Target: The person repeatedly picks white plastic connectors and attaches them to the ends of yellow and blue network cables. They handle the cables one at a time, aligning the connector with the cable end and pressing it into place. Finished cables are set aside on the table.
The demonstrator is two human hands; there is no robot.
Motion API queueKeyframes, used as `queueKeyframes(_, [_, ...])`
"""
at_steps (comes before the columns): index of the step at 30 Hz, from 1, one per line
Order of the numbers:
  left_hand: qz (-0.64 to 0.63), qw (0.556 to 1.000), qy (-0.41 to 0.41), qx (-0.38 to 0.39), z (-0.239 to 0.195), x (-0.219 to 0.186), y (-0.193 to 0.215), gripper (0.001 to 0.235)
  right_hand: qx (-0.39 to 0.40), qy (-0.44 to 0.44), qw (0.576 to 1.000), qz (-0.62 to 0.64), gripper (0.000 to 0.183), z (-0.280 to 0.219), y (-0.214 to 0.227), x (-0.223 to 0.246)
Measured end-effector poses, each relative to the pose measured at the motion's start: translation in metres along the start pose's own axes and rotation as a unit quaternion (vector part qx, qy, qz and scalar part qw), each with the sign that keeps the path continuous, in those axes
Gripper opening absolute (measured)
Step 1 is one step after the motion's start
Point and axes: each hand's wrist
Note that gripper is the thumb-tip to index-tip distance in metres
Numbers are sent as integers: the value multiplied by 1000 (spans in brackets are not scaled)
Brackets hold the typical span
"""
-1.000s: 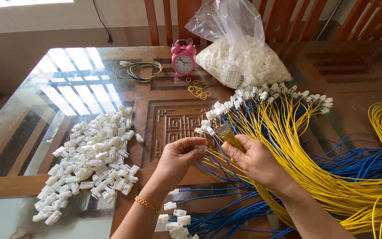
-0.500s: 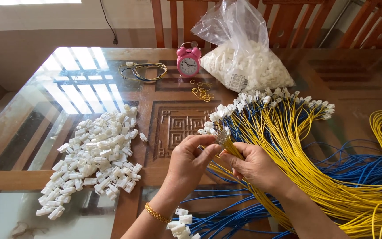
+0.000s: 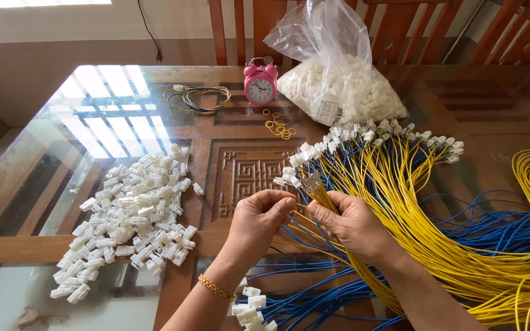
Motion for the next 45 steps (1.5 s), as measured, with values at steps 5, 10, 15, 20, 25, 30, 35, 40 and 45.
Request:
queueKeyframes(5, [162, 976, -144, 35, 7, -12, 19, 22, -17, 23, 999, -16, 33, 8, -3, -18])
queueKeyframes(10, [326, 927, -166, 77, -15, -62, 63, 35, -43, 46, 998, -17, 27, 15, 8, -33])
queueKeyframes(15, [508, 835, -132, 165, -32, -54, 91, 38, -100, 77, 991, 42, 26, 18, 11, -22])
queueKeyframes(20, [595, 781, -133, 135, -28, -19, 98, 29, -161, 102, 981, 34, 26, 22, 16, -23])
queueKeyframes(25, [558, 810, -150, 105, -30, -20, 90, 20, -180, 125, 975, -21, 30, 27, 17, -25])
queueKeyframes(30, [403, 911, -68, 56, -29, -36, 71, 25, -179, 132, 973, -59, 24, 17, 5, -28])
queueKeyframes(35, [-74, 992, 63, 81, -5, -11, 29, 25, -156, 60, 980, -111, 21, 20, -4, -45])
queueKeyframes(40, [-172, 979, 74, 78, 18, 4, 7, 22, -122, 53, 989, -63, 19, 18, -3, -31])
queueKeyframes(45, [-233, 966, 96, 66, 23, 23, 2, 16, -92, 44, 993, -57, 20, 17, -5, -26])
Point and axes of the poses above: each hand's wrist, its own z-axis towards the middle knuckle, its own y-axis out of the back of the hand, x = y × z, and after that the axes turned 13 degrees about -x, right-handed
